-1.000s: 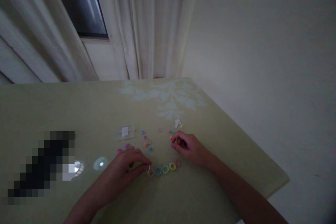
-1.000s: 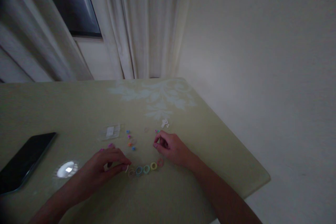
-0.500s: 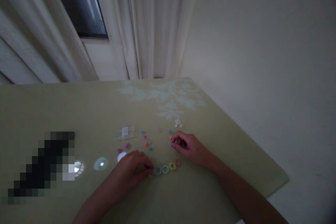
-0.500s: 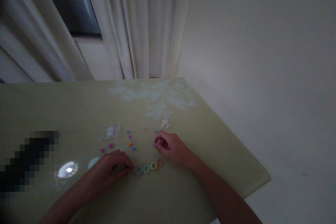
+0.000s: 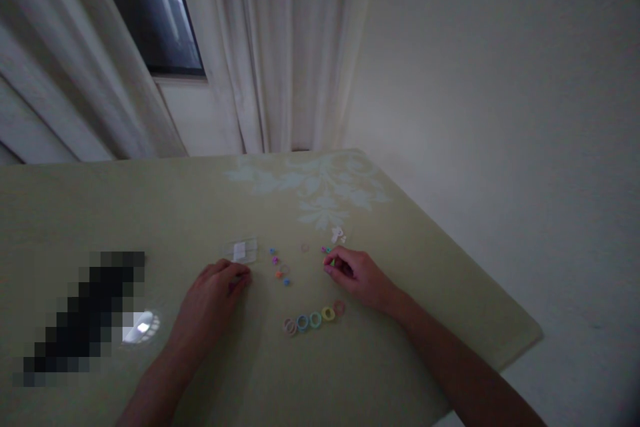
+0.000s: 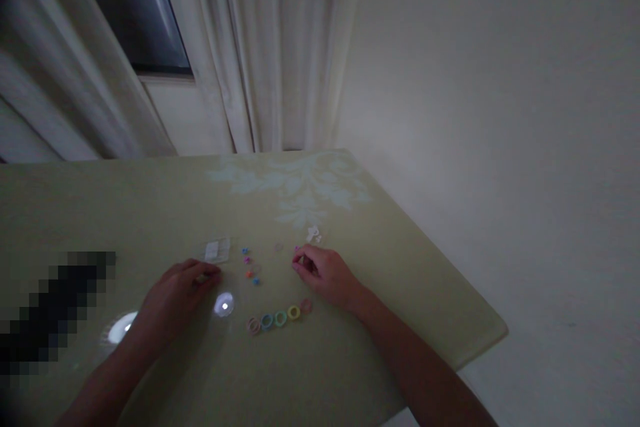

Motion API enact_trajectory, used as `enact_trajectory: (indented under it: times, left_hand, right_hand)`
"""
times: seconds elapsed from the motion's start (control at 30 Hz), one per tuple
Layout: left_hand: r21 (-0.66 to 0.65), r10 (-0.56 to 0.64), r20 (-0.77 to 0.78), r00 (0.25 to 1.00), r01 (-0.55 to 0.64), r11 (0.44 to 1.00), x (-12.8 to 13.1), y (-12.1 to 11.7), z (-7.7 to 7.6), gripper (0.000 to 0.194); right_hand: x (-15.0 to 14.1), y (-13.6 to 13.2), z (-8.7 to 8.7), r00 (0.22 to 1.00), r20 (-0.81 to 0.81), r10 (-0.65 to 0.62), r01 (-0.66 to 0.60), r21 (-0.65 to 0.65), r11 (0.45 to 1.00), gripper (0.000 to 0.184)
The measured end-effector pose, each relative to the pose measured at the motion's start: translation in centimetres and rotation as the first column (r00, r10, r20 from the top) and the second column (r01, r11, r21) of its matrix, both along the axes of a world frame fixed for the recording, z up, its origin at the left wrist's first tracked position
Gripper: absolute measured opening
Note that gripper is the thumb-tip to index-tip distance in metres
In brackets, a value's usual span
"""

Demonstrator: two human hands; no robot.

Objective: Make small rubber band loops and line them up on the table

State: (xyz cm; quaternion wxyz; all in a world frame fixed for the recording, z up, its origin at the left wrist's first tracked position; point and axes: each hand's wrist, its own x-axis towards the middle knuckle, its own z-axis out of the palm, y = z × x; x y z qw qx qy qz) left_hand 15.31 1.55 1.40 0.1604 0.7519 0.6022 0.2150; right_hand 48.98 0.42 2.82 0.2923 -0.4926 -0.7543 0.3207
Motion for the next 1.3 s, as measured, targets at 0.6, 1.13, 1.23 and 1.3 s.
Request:
enact_trajectory:
  times: [0.6, 1.13, 1.23, 1.3]
  left_hand:
    - [0.006, 0.075, -0.036, 0.997, -0.074, 0.997, -0.9, 0.3, 0.4, 0.036]
    - [-0.013, -0.009, -0.067, 0.998, 0.008, 1.0, 0.3, -0.5, 0.4, 0.033]
    - [0.006, -0.005, -0.059, 0.998, 0.006, 1.0, 0.2, -0.4, 0.3, 0.033]
    - [0.007, 0.002, -0.06, 0.998, -0.001, 1.0, 0.2, -0.5, 0.2, 0.033]
  right_hand:
    - [-6.5, 8.4, 3.4, 0.659, 0.75, 0.063, -0.212, 0.104, 0.972, 0.019]
    - [-6.2, 8.0, 4.0, 0.792, 0.599, 0.114, -0.191, 0.066, 0.979, 0.012]
    - [-6.9, 7.4, 4.3, 0.833, 0.522, 0.185, -0.238, 0.034, 0.971, 0.01]
    - [-7.5, 7.1, 3.9, 0.859, 0.44, 0.263, -0.286, -0.015, 0.958, 0.008]
